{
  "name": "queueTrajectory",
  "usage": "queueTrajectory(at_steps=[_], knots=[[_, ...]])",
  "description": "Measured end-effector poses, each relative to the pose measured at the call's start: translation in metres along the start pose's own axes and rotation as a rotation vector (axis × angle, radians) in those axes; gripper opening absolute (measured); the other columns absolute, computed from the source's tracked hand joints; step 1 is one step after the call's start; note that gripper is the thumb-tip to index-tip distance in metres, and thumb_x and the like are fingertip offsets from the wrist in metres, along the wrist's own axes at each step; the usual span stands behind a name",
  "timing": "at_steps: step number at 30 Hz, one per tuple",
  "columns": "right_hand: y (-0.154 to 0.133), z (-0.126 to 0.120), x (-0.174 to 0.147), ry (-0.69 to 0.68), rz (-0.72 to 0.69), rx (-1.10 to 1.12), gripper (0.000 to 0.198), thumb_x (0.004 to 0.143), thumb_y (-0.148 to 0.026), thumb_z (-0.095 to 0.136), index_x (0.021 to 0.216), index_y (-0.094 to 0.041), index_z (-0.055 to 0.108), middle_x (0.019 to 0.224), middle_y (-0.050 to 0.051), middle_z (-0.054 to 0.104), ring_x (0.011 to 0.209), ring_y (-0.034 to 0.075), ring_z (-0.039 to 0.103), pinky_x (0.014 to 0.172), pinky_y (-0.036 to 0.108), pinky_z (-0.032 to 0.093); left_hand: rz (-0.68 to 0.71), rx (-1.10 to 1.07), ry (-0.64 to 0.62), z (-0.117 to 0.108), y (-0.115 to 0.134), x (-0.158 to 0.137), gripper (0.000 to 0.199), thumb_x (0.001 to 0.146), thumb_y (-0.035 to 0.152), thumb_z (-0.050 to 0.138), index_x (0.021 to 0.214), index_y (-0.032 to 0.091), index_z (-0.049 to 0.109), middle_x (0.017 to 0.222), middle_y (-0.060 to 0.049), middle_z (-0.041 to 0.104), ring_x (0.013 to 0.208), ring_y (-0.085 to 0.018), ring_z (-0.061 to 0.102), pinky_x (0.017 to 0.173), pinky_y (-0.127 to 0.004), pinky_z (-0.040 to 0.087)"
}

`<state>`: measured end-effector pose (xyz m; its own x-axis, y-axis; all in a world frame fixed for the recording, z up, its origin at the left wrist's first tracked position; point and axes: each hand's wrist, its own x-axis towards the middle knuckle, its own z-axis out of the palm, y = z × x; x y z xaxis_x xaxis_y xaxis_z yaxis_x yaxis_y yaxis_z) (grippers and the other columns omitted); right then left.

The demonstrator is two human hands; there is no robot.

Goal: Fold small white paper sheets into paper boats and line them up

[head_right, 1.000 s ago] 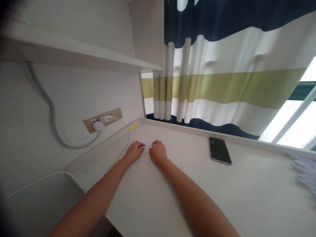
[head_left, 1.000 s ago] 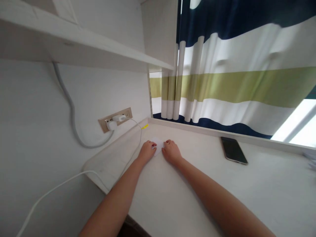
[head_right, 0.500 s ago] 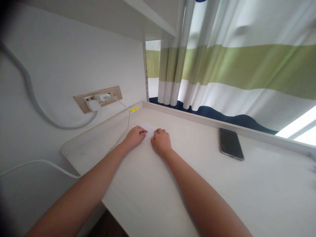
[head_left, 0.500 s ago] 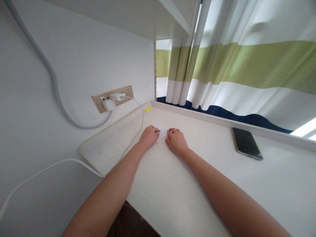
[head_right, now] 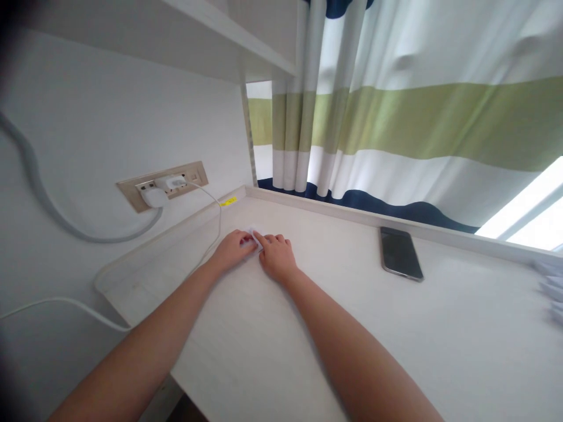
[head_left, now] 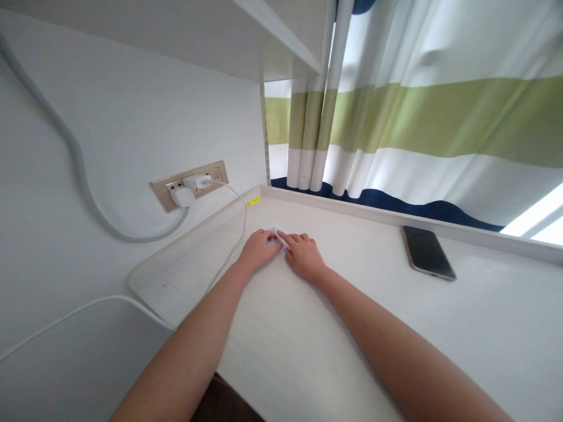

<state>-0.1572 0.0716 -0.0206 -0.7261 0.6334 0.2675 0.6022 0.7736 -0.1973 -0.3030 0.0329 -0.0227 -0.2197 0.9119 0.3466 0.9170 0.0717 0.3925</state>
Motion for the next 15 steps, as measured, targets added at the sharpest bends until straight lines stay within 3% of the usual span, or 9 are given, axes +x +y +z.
queueTrajectory(at_steps=[3, 7, 15], knots=[[0.0000, -0.0020, -0.0003, -0.012, -0.015, 0.035, 0.060, 0.079, -0.018, 0.035, 0.134, -0.023, 0.011, 0.114, 0.008, 0.053, 0.103, 0.022, 0.042, 0.082, 0.033, 0.028, 0.003, 0.005, 0.012, -0.0004, 0.0010, 0.0004, 0.039, 0.065, 0.045, 0.055, 0.085, 0.012, 0.062, 0.084, -0.010, 0.059, 0.077, -0.019, 0.055, 0.068, -0.027, 0.041], [0.0016, -0.0010, 0.0016, 0.006, 0.033, 0.097, 0.069, 0.077, -0.015, 0.036, 0.135, -0.013, -0.001, 0.103, 0.012, 0.058, 0.100, 0.021, 0.046, 0.081, 0.032, 0.029, -0.044, 0.014, -0.012, -0.0028, 0.0021, 0.0019, 0.026, 0.066, 0.034, 0.053, 0.080, 0.013, 0.061, 0.081, -0.008, 0.059, 0.073, -0.018, 0.055, 0.067, -0.026, 0.040], [0.0045, -0.0001, 0.0017, 0.056, -0.008, 0.182, 0.065, 0.077, -0.013, 0.035, 0.134, -0.018, 0.003, 0.112, 0.009, 0.056, 0.102, 0.021, 0.047, 0.081, 0.034, 0.030, 0.009, 0.062, -0.020, -0.0019, 0.0037, 0.0052, 0.024, 0.063, 0.038, 0.052, 0.069, 0.015, 0.057, 0.075, -0.007, 0.057, 0.068, -0.017, 0.052, 0.062, -0.026, 0.038]])
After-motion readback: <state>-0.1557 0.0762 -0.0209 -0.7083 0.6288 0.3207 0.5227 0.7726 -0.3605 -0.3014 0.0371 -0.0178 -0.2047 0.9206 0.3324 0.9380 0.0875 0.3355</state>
